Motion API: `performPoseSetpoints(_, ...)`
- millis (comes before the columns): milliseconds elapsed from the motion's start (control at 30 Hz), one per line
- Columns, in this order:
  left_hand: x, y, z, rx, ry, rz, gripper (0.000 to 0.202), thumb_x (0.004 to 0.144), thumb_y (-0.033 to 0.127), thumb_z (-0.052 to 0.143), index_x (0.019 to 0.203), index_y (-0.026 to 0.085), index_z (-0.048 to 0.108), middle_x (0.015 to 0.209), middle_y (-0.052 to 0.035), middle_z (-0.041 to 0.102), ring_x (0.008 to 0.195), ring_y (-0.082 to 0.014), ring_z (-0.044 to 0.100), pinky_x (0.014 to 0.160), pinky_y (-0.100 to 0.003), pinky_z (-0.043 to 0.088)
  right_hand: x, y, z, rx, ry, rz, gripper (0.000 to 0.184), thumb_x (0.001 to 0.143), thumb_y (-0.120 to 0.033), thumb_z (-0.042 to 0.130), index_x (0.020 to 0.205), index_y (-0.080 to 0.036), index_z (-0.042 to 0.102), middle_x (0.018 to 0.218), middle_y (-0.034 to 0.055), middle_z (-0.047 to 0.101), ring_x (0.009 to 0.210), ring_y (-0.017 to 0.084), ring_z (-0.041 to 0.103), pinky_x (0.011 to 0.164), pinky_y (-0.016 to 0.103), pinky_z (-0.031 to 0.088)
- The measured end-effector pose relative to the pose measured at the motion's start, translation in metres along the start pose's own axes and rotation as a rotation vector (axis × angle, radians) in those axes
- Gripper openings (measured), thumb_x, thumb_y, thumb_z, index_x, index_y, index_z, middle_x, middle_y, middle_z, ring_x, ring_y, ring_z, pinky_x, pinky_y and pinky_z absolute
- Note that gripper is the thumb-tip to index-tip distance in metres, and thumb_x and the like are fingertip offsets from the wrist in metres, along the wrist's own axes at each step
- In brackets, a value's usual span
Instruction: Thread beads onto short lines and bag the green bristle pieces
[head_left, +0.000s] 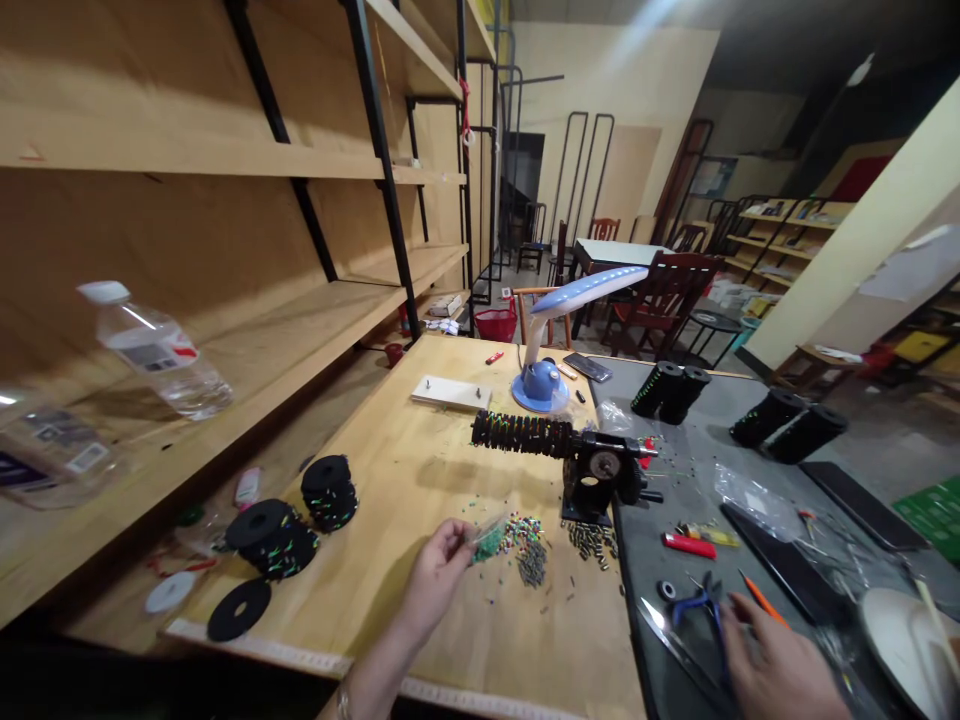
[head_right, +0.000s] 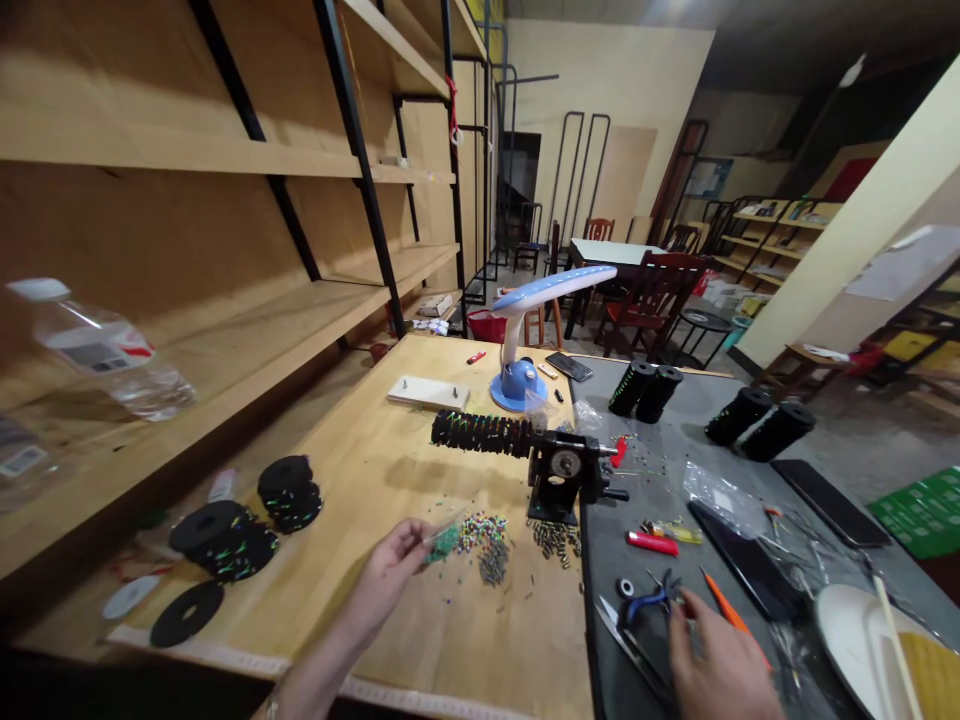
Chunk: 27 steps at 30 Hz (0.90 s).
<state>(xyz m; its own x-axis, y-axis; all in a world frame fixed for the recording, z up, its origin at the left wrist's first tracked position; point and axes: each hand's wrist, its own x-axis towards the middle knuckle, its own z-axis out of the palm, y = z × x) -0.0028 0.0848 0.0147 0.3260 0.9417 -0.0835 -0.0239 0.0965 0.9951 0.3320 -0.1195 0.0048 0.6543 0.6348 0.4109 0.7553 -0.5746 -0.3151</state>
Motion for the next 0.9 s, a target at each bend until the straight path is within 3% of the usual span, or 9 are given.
performPoseSetpoints(133,-0.02,-0.007,-0.002,-0.036,-0.019,0.003,0.036,0.074,0.051,0.072,0.079,0.018,0.061,0.076,-0.0027,0.065,0.078,-0.0191,0.063,0.072,-0.028,0.051,0.01,-0.091,0.016,0.265,-0.296,-0.13,0.043,0.089,-0.048,0.041,0.099,-0.018,0.071,0.097,0.0102,0.075,0.087,0.025,0.069,0.076,0.032,0.054)
performPoseSetpoints(267,-0.033,-0.018,-0.012,0.022,0.018,0.03,0.041,0.077,0.058,0.068,0.084,0.018,0.065,0.088,-0.0089,0.071,0.087,-0.0238,0.067,0.08,-0.032,0.055,0.032,-0.146,0.041,0.101,-0.453,-0.058,0.034,0.093,-0.037,0.042,0.107,-0.022,0.069,0.099,0.0061,0.076,0.087,0.02,0.071,0.071,0.025,0.048)
performPoseSetpoints(400,-0.04,-0.026,-0.028,0.156,0.101,0.052,0.039,0.08,0.059,0.063,0.086,0.02,0.067,0.098,-0.0115,0.074,0.094,-0.0269,0.07,0.084,-0.034,0.057,0.051,-0.157,0.06,-0.011,-0.484,-0.036,0.029,0.094,-0.033,0.046,0.107,-0.021,0.068,0.093,0.0088,0.076,0.084,0.023,0.072,0.061,0.025,0.042)
performPoseSetpoints(600,-0.043,-0.03,-0.05,0.486,0.222,0.236,0.018,0.086,0.039,0.055,0.091,0.027,0.068,0.101,-0.0086,0.075,0.094,-0.0269,0.071,0.081,-0.035,0.058,0.059,-0.165,0.066,-0.128,-0.513,-0.059,0.028,0.094,-0.032,0.046,0.108,-0.02,0.067,0.089,0.0107,0.076,0.083,0.024,0.072,0.058,0.025,0.038)
performPoseSetpoints(767,-0.039,-0.033,-0.059,0.643,0.226,0.333,0.015,0.087,0.026,0.05,0.089,0.025,0.065,0.099,-0.0098,0.074,0.097,-0.0273,0.069,0.085,-0.039,0.056,0.062,-0.174,0.062,-0.192,-0.548,-0.094,0.028,0.094,-0.03,0.046,0.106,-0.018,0.068,0.092,0.0125,0.075,0.086,0.025,0.071,0.061,0.026,0.041)
performPoseSetpoints(900,-0.046,-0.022,-0.057,0.723,0.222,0.358,0.024,0.083,0.014,0.046,0.096,0.023,0.063,0.105,-0.0102,0.071,0.105,-0.0269,0.064,0.093,-0.041,0.052,0.069,-0.176,0.062,-0.226,-0.596,-0.102,0.029,0.093,-0.029,0.045,0.105,-0.016,0.069,0.093,0.0161,0.075,0.086,0.027,0.071,0.064,0.028,0.044)
